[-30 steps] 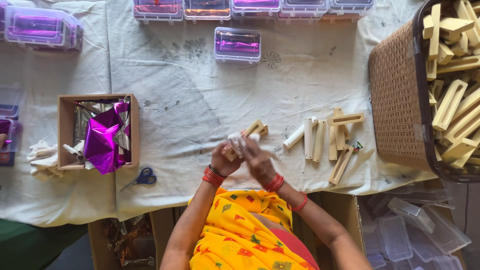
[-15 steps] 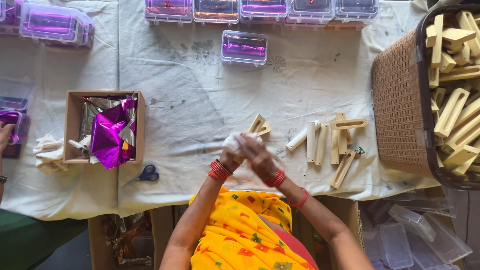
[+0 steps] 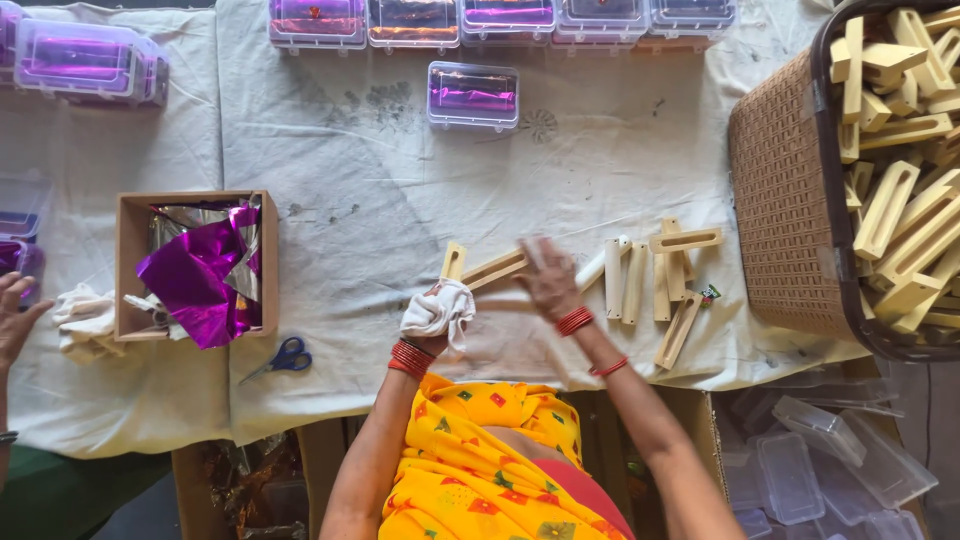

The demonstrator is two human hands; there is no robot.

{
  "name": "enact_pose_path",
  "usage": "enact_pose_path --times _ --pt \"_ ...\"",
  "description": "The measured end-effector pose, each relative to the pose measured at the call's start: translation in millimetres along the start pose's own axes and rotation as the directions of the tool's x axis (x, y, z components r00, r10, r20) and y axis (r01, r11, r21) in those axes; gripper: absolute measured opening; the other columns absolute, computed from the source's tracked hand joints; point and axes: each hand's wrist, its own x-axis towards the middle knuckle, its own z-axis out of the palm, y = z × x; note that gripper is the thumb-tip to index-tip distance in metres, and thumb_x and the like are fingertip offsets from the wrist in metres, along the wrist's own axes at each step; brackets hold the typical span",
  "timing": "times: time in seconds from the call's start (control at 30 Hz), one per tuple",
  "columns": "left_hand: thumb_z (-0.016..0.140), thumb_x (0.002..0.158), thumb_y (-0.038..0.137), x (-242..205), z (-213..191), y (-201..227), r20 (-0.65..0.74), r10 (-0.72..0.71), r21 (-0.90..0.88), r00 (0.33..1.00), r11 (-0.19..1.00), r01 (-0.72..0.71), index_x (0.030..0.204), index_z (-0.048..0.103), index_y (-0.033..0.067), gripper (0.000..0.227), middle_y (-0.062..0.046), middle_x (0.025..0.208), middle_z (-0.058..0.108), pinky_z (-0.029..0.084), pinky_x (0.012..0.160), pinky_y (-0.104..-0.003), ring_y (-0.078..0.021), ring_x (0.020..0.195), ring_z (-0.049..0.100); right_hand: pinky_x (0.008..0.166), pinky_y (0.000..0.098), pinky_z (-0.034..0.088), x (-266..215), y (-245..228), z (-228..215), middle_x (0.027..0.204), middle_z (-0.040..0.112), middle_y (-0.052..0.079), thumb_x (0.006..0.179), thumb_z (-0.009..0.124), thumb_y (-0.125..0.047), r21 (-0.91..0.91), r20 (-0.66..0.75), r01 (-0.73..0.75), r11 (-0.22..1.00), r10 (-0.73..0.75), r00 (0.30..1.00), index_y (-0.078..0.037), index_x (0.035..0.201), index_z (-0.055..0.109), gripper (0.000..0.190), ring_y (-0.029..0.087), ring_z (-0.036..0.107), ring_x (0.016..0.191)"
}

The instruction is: The person places a purple foil-wrapped item into a plastic container and closes it. Then, the person picks up small wooden blocks from a basket and wipes them with a white cloth, placing the cleaned blocks on the table.

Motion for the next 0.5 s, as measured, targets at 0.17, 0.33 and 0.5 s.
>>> enact_pose_path --times 0.17,0.33,0.5 --pt "0.055 0.104 0.018 -4.5 -19.8 3.0 0.079 -0.081 -0.794 0.994 0.598 0.112 0.124 0.061 0.0042 0.025 -0.008 0.107 0.07 0.059 0.084 -0.033 -0.0194 0.095 0.069 0.122 0.0525 0.02 -40.9 90.9 14.3 0.167 0.031 0.01 0.099 0.044 -0.05 -0.135 0.159 -0.048 0.99 0.07 0.985 -0.028 0.161 0.027 0.068 0.023 0.033 0.151" --pt "0.052 0.104 0.032 -4.9 -31.3 -18.8 0.109 -0.287 -0.917 0.952 0.341 0.208 0.113 0.063 0.0091 0.028 -0.006 0.101 0.072 0.059 0.085 -0.036 -0.0217 0.094 0.071 0.131 0.0413 0.023 -73.9 170.7 21.9 0.17 0.037 0.004 0.096 0.048 -0.016 -0.107 0.14 0.062 0.992 -0.046 0.989 -0.026 0.156 0.042 0.061 0.02 0.034 0.157" --pt "0.051 0.104 0.037 7.3 -18.7 -13.5 0.078 -0.315 -0.917 0.946 0.35 0.193 0.113 0.065 0.0109 0.031 -0.004 0.101 0.073 0.058 0.085 -0.036 -0.0204 0.094 0.071 0.122 0.0468 0.021 -57.2 197.0 31.8 0.162 0.044 0.009 0.087 0.055 -0.004 -0.363 -0.028 -0.156 0.919 0.156 0.987 -0.029 0.146 0.056 0.064 0.027 0.036 0.149"
